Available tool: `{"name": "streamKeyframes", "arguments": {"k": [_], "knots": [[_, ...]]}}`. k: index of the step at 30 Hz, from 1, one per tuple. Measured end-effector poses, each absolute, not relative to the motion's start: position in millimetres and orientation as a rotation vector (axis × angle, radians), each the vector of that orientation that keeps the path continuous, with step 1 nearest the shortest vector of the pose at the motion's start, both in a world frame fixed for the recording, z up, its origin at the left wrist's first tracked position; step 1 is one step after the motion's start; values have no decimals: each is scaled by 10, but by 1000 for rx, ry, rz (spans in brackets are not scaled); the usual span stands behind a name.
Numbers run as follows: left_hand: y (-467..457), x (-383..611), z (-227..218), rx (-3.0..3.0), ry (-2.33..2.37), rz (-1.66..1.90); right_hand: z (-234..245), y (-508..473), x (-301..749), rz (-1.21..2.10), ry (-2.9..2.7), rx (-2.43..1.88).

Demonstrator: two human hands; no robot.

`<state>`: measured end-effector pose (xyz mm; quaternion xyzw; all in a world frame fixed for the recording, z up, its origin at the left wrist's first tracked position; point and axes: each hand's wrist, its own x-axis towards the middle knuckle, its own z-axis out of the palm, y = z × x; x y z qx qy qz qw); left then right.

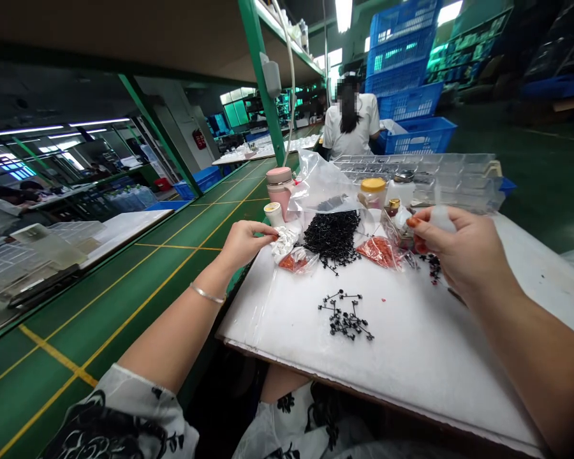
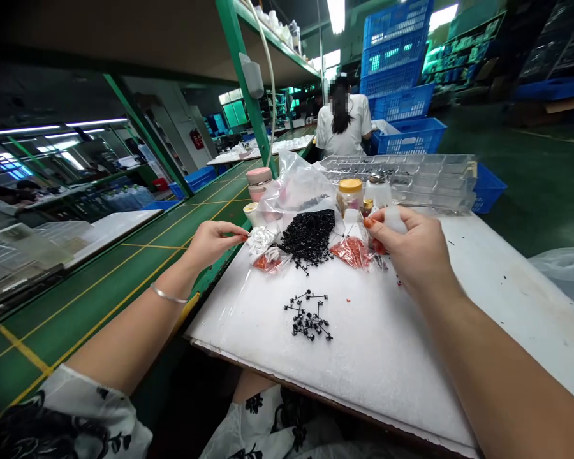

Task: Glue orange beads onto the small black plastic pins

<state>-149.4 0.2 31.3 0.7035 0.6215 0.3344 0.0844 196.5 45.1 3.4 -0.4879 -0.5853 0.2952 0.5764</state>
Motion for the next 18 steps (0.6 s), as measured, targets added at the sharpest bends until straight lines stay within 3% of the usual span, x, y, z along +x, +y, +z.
{"name": "streamKeyframes", "arguments": {"k": [2, 6, 18], "knots": [[-148, -1450, 298, 1784, 1601, 1244, 39, 393, 1927, 749, -1436, -1169], [-442, -1324, 256, 1448, 1383, 1381, 25, 283, 1830, 588, -1713, -1189], [-990, -1025, 258, 1412, 1185, 1282, 285, -468, 927, 963, -1929, -699]]}}
